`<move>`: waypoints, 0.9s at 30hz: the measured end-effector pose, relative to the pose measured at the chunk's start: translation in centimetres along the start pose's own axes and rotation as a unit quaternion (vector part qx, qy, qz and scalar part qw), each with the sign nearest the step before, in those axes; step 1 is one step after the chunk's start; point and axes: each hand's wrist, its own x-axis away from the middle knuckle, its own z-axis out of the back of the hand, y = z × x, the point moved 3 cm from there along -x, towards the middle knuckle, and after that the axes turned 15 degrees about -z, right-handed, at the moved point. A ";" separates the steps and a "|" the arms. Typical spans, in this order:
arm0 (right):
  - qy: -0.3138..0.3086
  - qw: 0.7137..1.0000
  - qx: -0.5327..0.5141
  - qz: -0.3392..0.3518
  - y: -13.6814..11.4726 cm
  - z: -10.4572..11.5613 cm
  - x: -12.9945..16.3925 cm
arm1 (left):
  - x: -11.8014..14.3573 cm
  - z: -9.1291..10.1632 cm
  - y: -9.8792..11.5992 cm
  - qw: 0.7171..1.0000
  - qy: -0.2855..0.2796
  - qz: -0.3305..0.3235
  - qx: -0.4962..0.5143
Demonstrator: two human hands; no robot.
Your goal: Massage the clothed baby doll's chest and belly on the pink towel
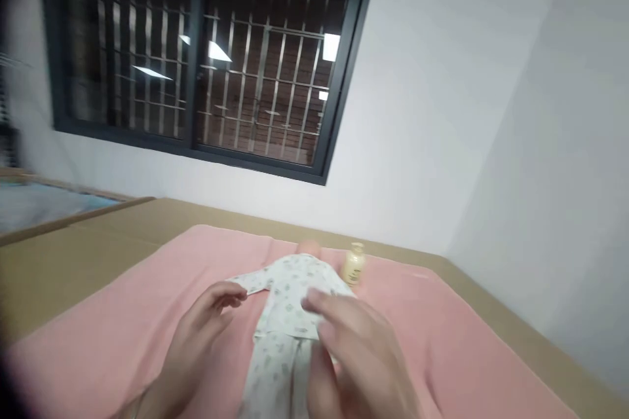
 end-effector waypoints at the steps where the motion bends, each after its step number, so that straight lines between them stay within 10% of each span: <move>1: 0.019 1.000 0.024 0.003 0.7 -0.2 -0.8 | -1.1 -1.4 -1.2 0.998 -0.036 0.044 0.024; 6: 0.104 0.991 0.088 0.014 8.3 -1.2 -3.8 | -5.7 -6.8 -8.0 0.982 -0.056 0.156 0.093; 13: 0.196 0.896 0.228 -0.326 22.0 2.1 -5.3 | -7.1 -11.8 -12.7 0.967 0.010 0.197 0.164; 21: 0.046 0.877 0.255 -0.404 29.3 0.3 -8.7 | -8.8 -20.8 -16.6 0.830 0.020 0.426 0.359; 27: -0.044 0.870 0.316 -0.376 33.4 -1.9 -7.3 | -10.5 -25.2 -19.3 0.793 0.023 0.467 0.391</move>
